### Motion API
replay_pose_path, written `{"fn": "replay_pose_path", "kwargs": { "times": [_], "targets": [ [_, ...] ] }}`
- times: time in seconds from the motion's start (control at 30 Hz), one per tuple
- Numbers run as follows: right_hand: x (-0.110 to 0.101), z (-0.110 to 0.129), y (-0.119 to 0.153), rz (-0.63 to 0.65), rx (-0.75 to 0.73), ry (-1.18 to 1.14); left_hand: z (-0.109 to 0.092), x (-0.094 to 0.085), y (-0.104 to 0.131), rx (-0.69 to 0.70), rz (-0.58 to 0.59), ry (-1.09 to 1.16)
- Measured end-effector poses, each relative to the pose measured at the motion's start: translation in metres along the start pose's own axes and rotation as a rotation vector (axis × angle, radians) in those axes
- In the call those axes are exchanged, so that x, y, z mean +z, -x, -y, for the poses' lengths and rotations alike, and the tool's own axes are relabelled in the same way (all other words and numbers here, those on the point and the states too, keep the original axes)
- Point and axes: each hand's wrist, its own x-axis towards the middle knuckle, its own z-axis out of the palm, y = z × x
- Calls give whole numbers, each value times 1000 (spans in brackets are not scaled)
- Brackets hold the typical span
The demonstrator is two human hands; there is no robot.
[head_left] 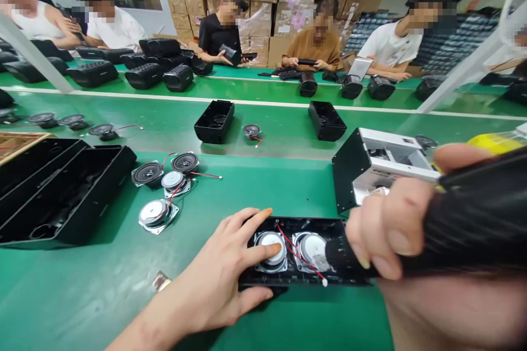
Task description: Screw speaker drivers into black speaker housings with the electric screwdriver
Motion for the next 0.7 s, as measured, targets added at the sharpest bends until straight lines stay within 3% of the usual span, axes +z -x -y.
{"fn": "replay_pose_path", "kwargs": {
  "times": [0.1,0.23,0.7],
  "targets": [
    [13,-16,-1,132,4,-105,0,-1,-1,12,0,3],
    [14,-36,0,227,11,-104,0,-1,-2,22,-18,7],
    [15,-51,2,172,49,-62,0,-1,-3,26,-37,23]
  ]
}}
